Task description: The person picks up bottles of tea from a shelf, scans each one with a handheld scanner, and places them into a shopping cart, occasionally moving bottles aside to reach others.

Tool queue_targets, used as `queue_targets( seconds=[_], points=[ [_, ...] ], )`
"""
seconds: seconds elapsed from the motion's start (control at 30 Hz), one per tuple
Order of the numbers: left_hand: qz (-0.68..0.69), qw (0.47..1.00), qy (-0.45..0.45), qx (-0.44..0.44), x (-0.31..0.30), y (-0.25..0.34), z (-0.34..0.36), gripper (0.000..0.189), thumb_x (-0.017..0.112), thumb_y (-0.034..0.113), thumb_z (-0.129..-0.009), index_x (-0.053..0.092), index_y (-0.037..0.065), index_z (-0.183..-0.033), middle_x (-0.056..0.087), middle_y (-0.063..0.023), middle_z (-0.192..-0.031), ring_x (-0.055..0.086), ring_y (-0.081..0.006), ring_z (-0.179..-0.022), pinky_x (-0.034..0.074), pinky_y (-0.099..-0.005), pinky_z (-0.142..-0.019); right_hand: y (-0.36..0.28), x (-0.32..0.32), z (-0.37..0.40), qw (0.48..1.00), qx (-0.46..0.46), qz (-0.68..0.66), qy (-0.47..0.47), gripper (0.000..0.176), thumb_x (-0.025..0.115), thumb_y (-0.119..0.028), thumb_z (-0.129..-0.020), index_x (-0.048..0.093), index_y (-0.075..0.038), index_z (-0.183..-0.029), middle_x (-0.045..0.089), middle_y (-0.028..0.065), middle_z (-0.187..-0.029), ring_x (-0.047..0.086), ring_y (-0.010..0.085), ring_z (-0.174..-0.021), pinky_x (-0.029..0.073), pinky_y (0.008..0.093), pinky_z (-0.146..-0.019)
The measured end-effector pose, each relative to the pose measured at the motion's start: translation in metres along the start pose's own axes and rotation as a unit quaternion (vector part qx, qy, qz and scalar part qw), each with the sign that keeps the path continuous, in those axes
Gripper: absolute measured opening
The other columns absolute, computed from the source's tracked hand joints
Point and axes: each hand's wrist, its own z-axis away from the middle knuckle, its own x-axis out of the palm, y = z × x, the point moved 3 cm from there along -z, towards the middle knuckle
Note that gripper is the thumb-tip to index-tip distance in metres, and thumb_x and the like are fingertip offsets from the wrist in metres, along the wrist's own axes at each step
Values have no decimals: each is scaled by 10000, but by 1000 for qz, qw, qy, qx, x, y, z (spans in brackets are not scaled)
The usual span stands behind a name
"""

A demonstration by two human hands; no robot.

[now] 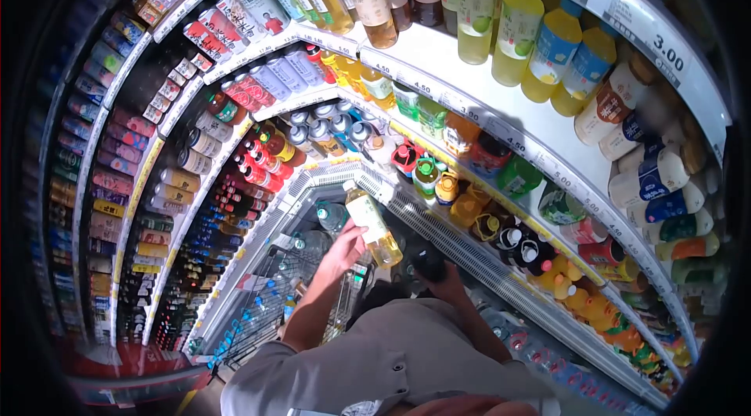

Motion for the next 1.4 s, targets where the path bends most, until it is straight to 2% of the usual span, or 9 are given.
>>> queue_targets(
  seconds=[0.2,0.4,0.53,0.73,0.8,0.87,1.07,1.27,1.4],
  points=[
    [-182,978,3,99,86,81,-52,681,727,-84,-755,468,38,-1374,652,-98,-1221,636,-219,-1158,517,-375,-1017,-8,0,-4,996,-54,56,-39,430,832,-242,-812,692,-54,-1173,743,130,-1038,717,198,-964,544,358,-866],
    [-343,839,-80,415,284,187,-70,806,880,-11,-683,458,23,-1368,611,-105,-1270,605,-205,-1180,477,-396,-1074,-26,-11,-3,995,-4,93,-30,406,836,-289,-822,712,-68,-1138,759,94,-996,718,174,-947,545,366,-846],
    [-356,775,-64,518,335,213,-146,706,871,7,-698,498,2,-1299,655,-109,-1194,644,-201,-1108,517,-363,-999,-12,-15,1,995,6,101,-15,398,833,-289,-825,715,-63,-1130,759,92,-1011,720,178,-964,545,362,-851],
    [-314,787,-43,529,351,205,-213,615,836,50,-774,508,-4,-1292,672,-115,-1171,683,-176,-1024,564,-310,-879,-7,-29,17,995,-5,90,33,369,821,-322,-836,728,-63,-1083,763,93,-978,732,189,-931,550,357,-842],
    [-347,760,-40,548,347,200,-220,599,819,124,-812,502,-10,-1301,676,-129,-1121,690,-223,-1006,555,-333,-870,-9,-33,25,992,9,108,69,373,819,-333,-836,728,-60,-1072,764,90,-935,732,184,-901,551,350,-817],
    [-467,634,9,616,347,197,-218,619,791,182,-844,481,-15,-1342,651,-169,-1110,674,-303,-1007,536,-373,-878,-5,-38,29,991,34,107,78,389,822,-341,-830,726,-51,-1070,761,90,-918,729,188,-872,551,354,-798],
    [-496,594,23,633,341,181,-217,713,738,153,-860,382,0,-1458,553,-236,-1264,583,-377,-1162,476,-416,-979,5,-34,25,992,7,83,91,408,819,-340,-833,720,-46,-1098,755,113,-971,725,204,-882,553,373,-807],
    [-483,627,-10,611,337,182,-222,787,787,166,-802,371,-5,-1447,532,-229,-1282,559,-387,-1183,464,-427,-993,3,-25,20,992,-1,107,72,412,826,-314,-824,715,-53,-1123,754,114,-1011,725,205,-926,552,373,-821],
    [-547,621,97,554,338,178,-221,745,834,203,-774,433,4,-1369,529,-155,-1218,568,-288,-1139,484,-383,-947,13,-18,17,993,-31,99,64,406,834,-293,-816,714,-54,-1120,755,116,-1006,729,217,-931,553,375,-820]
  ],
)
